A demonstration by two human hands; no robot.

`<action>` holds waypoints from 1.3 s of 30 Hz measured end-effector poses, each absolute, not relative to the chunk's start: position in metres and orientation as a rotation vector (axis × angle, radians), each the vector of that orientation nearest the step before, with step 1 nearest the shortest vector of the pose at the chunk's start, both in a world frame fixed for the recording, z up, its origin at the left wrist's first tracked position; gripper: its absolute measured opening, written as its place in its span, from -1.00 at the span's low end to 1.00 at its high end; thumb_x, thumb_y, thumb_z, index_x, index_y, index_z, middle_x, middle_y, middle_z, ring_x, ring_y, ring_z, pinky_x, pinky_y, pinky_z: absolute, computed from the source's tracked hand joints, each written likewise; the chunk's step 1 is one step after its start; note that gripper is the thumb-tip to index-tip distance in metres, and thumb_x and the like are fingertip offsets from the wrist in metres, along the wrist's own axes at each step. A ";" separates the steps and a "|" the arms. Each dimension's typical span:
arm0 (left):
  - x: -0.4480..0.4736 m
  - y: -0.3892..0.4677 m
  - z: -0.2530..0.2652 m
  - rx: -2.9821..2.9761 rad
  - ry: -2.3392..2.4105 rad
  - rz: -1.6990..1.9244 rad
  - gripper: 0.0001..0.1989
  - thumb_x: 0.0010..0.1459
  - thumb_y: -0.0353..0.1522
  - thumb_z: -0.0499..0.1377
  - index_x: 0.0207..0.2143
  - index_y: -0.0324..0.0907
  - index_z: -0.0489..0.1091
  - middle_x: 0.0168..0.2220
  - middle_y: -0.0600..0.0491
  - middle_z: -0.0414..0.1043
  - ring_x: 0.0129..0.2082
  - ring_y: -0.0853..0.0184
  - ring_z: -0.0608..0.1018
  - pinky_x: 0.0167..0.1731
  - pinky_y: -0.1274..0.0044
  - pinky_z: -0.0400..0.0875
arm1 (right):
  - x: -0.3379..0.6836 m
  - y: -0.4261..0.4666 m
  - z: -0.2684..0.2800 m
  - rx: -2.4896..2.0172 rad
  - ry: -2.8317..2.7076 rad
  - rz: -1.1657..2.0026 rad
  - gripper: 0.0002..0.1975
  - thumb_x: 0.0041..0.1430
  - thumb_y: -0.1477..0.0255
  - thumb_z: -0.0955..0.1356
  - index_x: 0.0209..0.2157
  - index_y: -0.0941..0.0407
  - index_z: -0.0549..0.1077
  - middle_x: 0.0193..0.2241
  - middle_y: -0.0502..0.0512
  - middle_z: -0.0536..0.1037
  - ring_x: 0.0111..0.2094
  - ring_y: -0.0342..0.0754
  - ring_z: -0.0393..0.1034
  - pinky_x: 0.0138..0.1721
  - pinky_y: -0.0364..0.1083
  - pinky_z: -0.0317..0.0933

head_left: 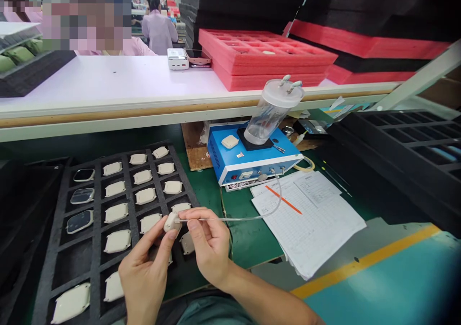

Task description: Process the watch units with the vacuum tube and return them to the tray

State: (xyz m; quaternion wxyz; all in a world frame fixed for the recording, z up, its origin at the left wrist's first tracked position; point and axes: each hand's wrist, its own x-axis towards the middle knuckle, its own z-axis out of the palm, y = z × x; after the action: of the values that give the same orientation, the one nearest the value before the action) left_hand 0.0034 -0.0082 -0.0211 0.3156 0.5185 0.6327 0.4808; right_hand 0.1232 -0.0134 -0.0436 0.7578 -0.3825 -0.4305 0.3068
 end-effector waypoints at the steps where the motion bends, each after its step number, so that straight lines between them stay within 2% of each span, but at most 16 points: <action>1: 0.003 -0.008 -0.020 1.361 1.674 1.261 -0.60 -0.01 -0.06 0.42 -0.16 -0.05 0.73 -0.11 0.01 0.73 -0.16 0.11 0.77 -0.10 0.44 0.68 | 0.123 -0.014 -0.043 -0.838 -0.938 0.668 -0.82 0.43 0.49 0.36 -0.11 0.01 0.63 -0.20 0.08 0.69 -0.12 -0.08 0.63 -0.07 -0.13 0.52; 8: 0.000 -0.008 -0.020 1.351 1.705 1.248 -0.57 -0.06 -0.02 0.42 -0.18 -0.04 0.74 -0.13 0.00 0.74 -0.21 0.10 0.77 -0.21 0.47 0.70 | 0.122 -0.014 -0.042 -0.825 -0.935 0.697 -0.83 0.45 0.47 0.36 -0.10 0.01 0.62 -0.19 0.08 0.69 -0.14 -0.08 0.63 -0.10 -0.14 0.52; 39: 0.002 -0.008 -0.018 1.377 1.700 1.241 -0.60 -0.02 -0.04 0.42 -0.18 -0.03 0.74 -0.13 0.01 0.74 -0.18 0.10 0.77 -0.16 0.47 0.69 | 0.123 -0.013 -0.040 -0.885 -0.948 0.655 -0.84 0.45 0.38 0.35 -0.15 0.06 0.61 -0.23 0.14 0.70 -0.17 -0.02 0.66 -0.16 -0.09 0.57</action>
State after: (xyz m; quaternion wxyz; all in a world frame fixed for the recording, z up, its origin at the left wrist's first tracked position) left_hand 0.0023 -0.0082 -0.0185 0.3081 0.5208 0.6431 0.4694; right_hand 0.1234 -0.0131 -0.0401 0.7476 -0.4044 -0.4336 0.2993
